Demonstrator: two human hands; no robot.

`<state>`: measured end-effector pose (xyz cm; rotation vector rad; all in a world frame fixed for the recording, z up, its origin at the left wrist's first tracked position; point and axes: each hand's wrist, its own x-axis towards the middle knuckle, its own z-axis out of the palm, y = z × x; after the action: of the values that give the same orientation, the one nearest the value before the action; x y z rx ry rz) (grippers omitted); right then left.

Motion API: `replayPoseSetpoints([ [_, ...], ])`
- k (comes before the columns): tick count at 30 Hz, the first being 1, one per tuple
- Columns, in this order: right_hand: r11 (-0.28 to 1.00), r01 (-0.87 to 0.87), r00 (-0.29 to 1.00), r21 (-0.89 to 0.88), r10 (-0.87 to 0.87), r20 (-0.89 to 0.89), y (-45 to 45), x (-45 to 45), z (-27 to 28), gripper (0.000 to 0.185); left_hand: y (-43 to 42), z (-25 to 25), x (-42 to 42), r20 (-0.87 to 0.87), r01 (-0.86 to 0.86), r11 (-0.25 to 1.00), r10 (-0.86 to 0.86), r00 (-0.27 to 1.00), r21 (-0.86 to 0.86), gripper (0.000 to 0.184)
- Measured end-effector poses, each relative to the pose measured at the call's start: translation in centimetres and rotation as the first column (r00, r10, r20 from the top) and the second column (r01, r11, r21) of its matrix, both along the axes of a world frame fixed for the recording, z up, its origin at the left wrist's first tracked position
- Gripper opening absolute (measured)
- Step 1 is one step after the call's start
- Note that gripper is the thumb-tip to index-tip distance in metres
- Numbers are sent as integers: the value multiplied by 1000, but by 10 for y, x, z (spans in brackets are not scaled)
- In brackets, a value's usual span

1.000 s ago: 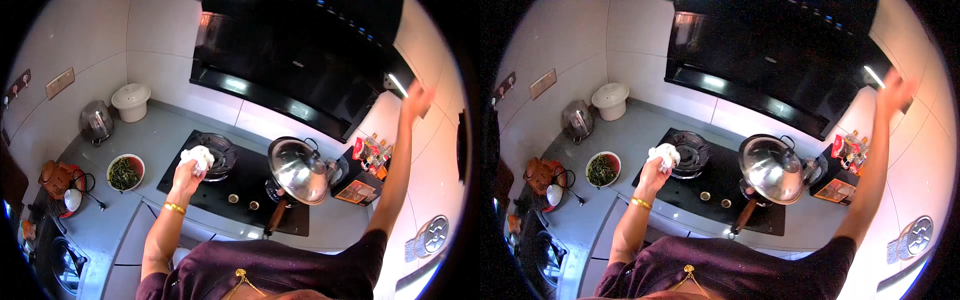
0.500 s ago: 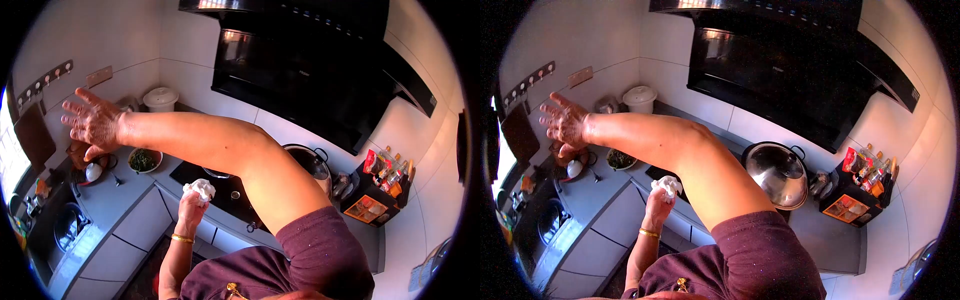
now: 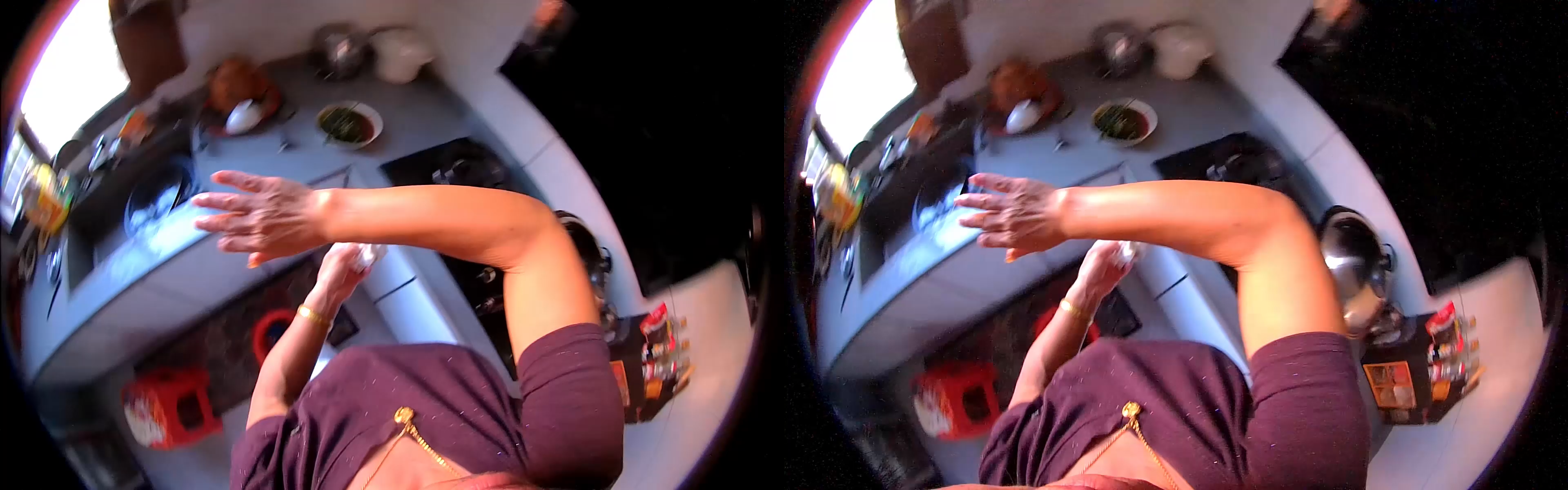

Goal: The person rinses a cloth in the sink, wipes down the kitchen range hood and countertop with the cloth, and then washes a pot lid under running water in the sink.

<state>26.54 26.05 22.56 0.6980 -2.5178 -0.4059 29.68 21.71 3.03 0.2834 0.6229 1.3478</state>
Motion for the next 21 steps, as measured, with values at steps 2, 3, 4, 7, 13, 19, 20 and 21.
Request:
replayPoseSetpoints([
  [2, 997, -10, 997, -71, 16, 76, -16, 4, -26, 37, -23, -6, -12, -9, -77, 995, 76, 997, -61, 24],
  [3, 994, 3, 994, -109, 9, 109, -21, 7, -41, 37, -40, -9, -21, 17, -126, 989, 128, 992, -77, 25],
  [4, 987, 49, 987, -155, -25, 157, -22, 10, -57, 36, -55, -18, -32, 25, -195, 973, 200, 979, -125, 25],
  [7, 952, 264, 924, -153, -204, 324, -3, 27, -115, 35, -94, -40, -60, -26, -334, 910, 338, 941, -245, 24],
  [13, 749, 655, 278, 101, -363, 890, 23, 30, -157, 36, -183, -68, -95, -161, -586, 655, 590, 791, -477, 25],
  [19, 743, 602, 416, -291, 19, 909, -38, -4, -225, 38, -268, -81, -85, -94, -749, 465, 818, 568, -472, 24],
  [20, 687, 598, 442, -413, 147, 885, -57, -7, -234, 37, -281, -86, -79, -128, -759, 428, 826, 549, -491, 25],
  [21, 613, 594, 467, -521, 265, 844, -75, -7, -240, 36, -293, -91, -76, -149, -752, 435, 811, 566, -495, 25],
])
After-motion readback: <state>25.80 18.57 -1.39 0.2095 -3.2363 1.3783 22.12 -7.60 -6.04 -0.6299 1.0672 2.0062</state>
